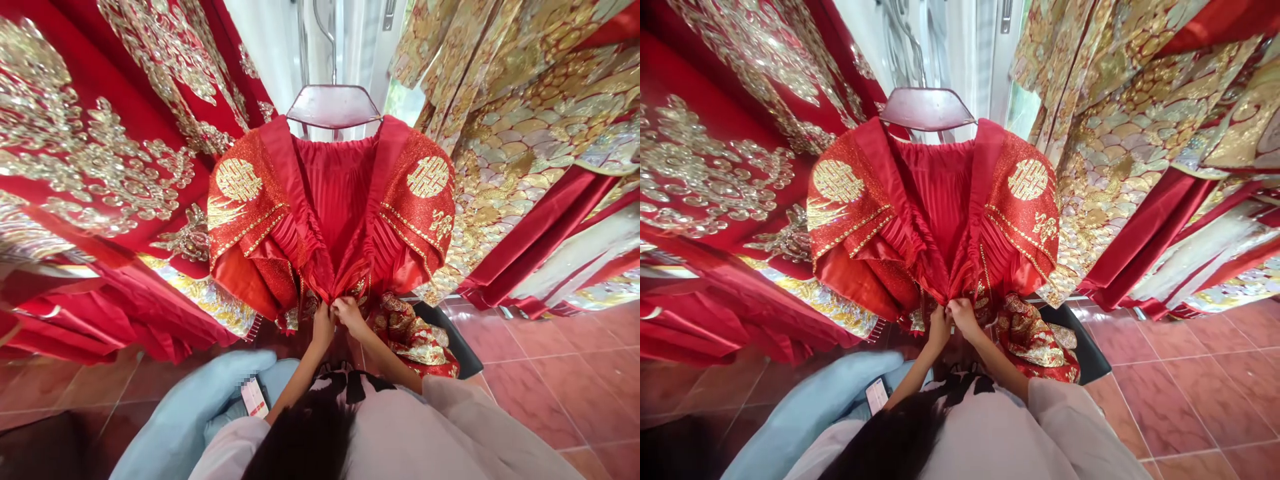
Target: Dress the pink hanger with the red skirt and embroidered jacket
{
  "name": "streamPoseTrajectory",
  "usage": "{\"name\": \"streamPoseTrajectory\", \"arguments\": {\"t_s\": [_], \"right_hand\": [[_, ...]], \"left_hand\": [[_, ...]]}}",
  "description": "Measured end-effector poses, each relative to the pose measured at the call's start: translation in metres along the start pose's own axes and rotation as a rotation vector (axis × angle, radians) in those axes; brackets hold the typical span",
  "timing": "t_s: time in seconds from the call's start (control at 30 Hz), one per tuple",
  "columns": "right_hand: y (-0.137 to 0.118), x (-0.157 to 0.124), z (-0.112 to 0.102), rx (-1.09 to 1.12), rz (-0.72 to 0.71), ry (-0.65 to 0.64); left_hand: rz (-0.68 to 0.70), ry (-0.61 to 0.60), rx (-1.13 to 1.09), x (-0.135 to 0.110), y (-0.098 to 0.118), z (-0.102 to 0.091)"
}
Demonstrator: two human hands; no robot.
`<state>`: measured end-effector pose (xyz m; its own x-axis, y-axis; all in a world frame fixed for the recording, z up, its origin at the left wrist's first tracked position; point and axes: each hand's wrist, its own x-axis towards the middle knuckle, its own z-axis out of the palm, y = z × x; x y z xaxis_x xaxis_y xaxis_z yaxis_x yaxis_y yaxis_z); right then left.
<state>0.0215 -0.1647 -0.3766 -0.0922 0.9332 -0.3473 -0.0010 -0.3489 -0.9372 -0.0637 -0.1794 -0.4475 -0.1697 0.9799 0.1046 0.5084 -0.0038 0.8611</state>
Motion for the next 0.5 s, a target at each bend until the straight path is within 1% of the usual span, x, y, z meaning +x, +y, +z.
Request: {"name": "streamPoseTrajectory", "arguments": {"t_s": [0.1, 0.23, 0.3, 0.4, 0.5], "right_hand": [[-0.006, -0.002, 0.003, 0.119, 0.089, -0.089], [-0.023, -0.008, 0.006, 0.266, 0.108, -0.132], [-0.038, -0.011, 0.004, 0.325, 0.08, -0.131], [-0.061, -0.013, -0.005, 0.384, 0.007, -0.093], [-0.073, -0.014, -0.013, 0.392, -0.103, -0.023]], "left_hand": [[-0.025, 0.004, 0.013, -0.003, -0.003, 0.001], [-0.022, 0.017, 0.035, -0.004, -0.007, 0.004], [0.001, 0.026, 0.046, -0.004, -0.006, 0.006], [0.051, 0.03, 0.057, -0.002, -0.002, 0.011], [0.104, 0.046, 0.071, 0.002, 0.004, 0.015]]}}
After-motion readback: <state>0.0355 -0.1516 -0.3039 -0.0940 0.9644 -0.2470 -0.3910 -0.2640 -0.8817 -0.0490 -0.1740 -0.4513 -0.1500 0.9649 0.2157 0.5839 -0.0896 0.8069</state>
